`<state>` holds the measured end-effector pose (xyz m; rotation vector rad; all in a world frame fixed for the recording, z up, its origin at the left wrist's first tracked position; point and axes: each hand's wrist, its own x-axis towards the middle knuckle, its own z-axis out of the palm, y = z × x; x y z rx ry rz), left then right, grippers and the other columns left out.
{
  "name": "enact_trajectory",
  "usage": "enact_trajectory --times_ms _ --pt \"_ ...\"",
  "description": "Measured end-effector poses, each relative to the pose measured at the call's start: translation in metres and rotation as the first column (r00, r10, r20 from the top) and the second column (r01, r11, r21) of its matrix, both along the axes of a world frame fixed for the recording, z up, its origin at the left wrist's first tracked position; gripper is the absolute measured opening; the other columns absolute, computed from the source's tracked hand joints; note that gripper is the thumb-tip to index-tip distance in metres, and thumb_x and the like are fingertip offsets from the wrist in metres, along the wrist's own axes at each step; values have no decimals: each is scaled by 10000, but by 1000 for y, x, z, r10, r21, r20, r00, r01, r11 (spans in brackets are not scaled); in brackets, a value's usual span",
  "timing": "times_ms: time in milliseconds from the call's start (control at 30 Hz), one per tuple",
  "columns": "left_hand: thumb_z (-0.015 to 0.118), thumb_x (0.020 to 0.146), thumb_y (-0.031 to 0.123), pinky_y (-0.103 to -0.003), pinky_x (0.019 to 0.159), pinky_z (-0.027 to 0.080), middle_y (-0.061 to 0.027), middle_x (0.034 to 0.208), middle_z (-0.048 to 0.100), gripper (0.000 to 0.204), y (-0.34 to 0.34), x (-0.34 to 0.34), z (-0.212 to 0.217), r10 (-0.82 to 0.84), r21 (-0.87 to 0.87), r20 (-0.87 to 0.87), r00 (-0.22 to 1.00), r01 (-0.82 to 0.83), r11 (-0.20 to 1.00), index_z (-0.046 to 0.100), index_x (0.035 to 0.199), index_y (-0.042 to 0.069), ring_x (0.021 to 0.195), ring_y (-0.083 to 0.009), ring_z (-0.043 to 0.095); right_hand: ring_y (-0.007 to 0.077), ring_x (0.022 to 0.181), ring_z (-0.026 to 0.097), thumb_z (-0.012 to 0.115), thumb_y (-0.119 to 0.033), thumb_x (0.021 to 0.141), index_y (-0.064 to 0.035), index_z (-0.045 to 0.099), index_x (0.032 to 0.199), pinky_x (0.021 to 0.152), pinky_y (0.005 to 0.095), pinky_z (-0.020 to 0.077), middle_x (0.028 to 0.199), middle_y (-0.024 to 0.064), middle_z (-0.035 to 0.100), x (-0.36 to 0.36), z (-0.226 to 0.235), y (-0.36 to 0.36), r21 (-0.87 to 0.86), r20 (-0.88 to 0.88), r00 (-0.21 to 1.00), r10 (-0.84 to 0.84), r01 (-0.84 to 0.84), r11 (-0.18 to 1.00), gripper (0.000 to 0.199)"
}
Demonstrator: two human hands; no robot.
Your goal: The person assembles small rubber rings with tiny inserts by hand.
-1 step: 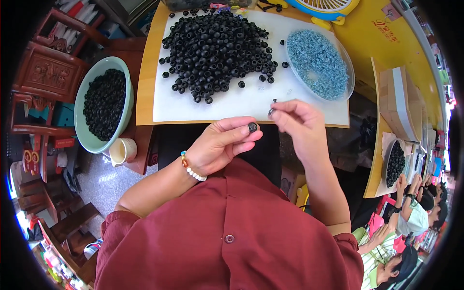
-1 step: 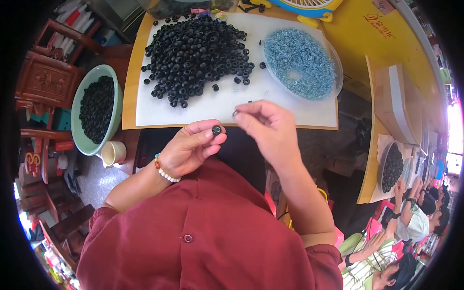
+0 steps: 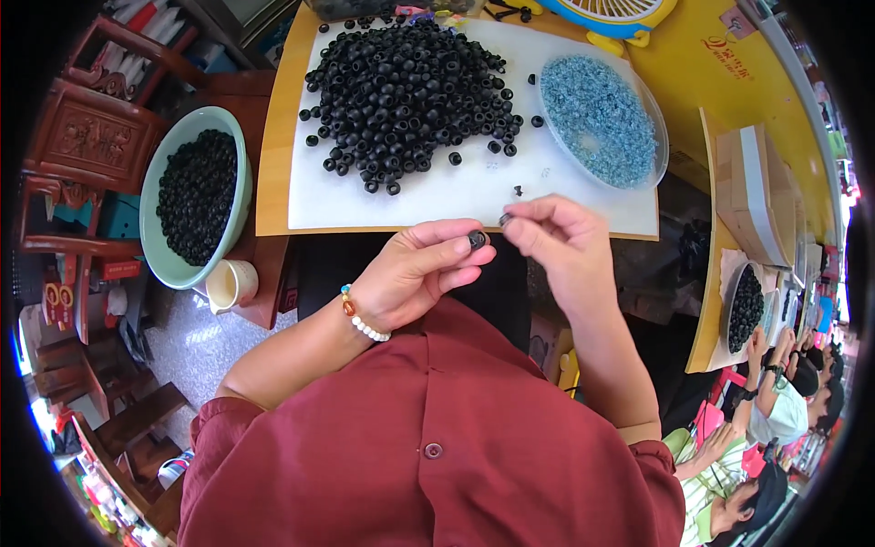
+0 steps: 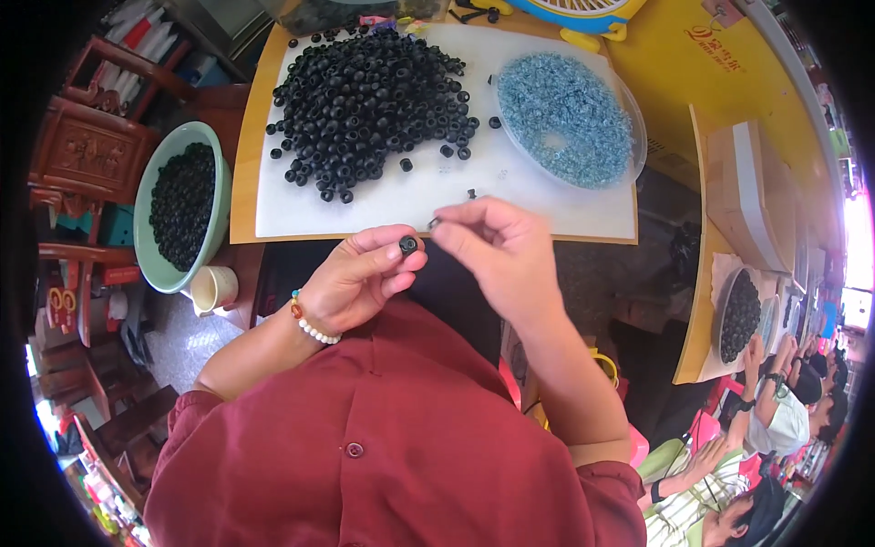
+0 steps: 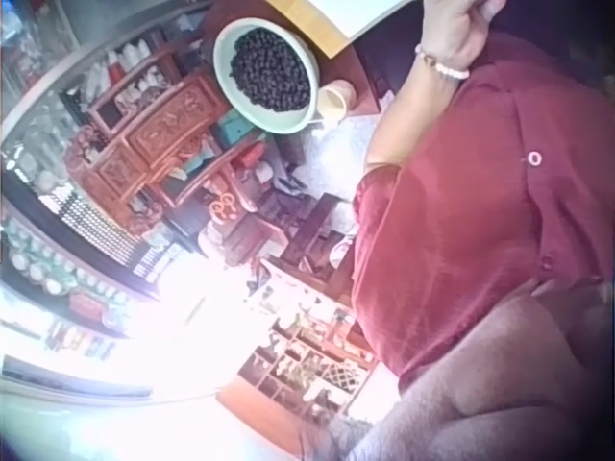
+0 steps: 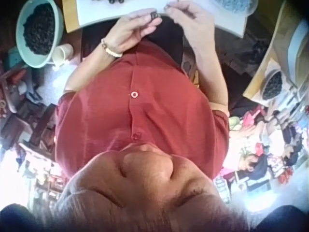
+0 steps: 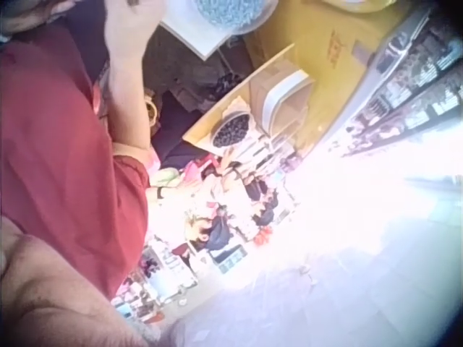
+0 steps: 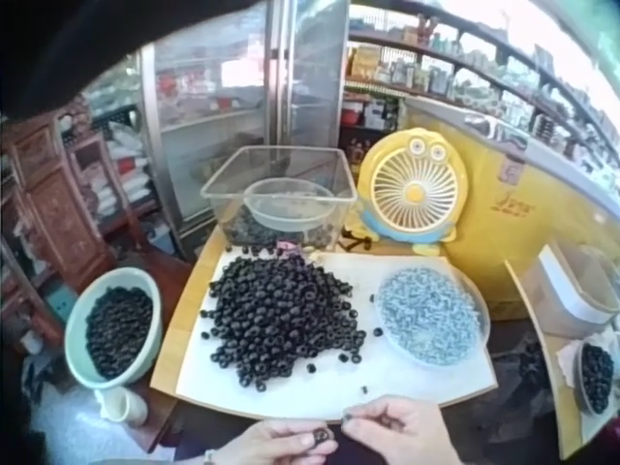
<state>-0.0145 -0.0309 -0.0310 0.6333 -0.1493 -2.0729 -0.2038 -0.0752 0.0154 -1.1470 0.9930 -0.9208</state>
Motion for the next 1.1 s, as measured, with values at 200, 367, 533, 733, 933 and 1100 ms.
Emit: enact_trajectory --times_ms 200,367,533,733,933,1100 --pt "573 864 -3 -273 786 569 -152 1029 638 223 2 -3 9 8 -64 19 1000 -7 998 604 1085 -9 943 -223 644 134 762 651 632 18 821 41 637 876 677 228 509 840 92 660 9 8 21 -133 -58 998 -22 15 991 60" --pt "582 856 -9 -286 784 571 -161 1008 642 206 6 -5 14 33 -78 53 998 -29 996 616 1059 -5 935 -238 647 164 733 655 652 25 780 16 647 859 635 244 510 832 111 655 8 12 23 -426 -253 965 -71 -45 904 79" --pt "591 852 -2 -309 792 569 -161 1016 640 194 10 -6 15 35 -91 33 999 -32 995 624 1043 3 946 -254 644 212 703 633 664 37 729 -15 659 879 610 271 495 834 114 642 11 26 34 -608 -445 872 -204 -127 783 158" --pt "599 849 4 -337 796 568 -147 1021 638 165 11 -5 14 -26 -32 23 999 26 999 631 1010 11 964 -258 638 180 705 633 643 86 729 18 656 925 620 253 512 872 125 640 8 24 38 -730 -568 758 -321 -284 622 208" --pt "614 834 -11 -348 807 562 -122 989 643 158 14 -6 13 -37 -56 26 999 38 998 636 988 21 917 -225 643 187 749 626 701 82 678 17 646 946 659 249 528 879 126 640 12 25 46 -608 -525 823 -217 -184 772 281" --pt "628 818 -27 -339 820 556 -109 955 650 138 14 -6 17 -85 -52 -17 996 84 995 648 945 22 895 -203 641 208 674 597 742 23 594 -26 650 898 621 300 460 852 74 637 9 14 41 -788 -450 830 -331 -194 585 322"
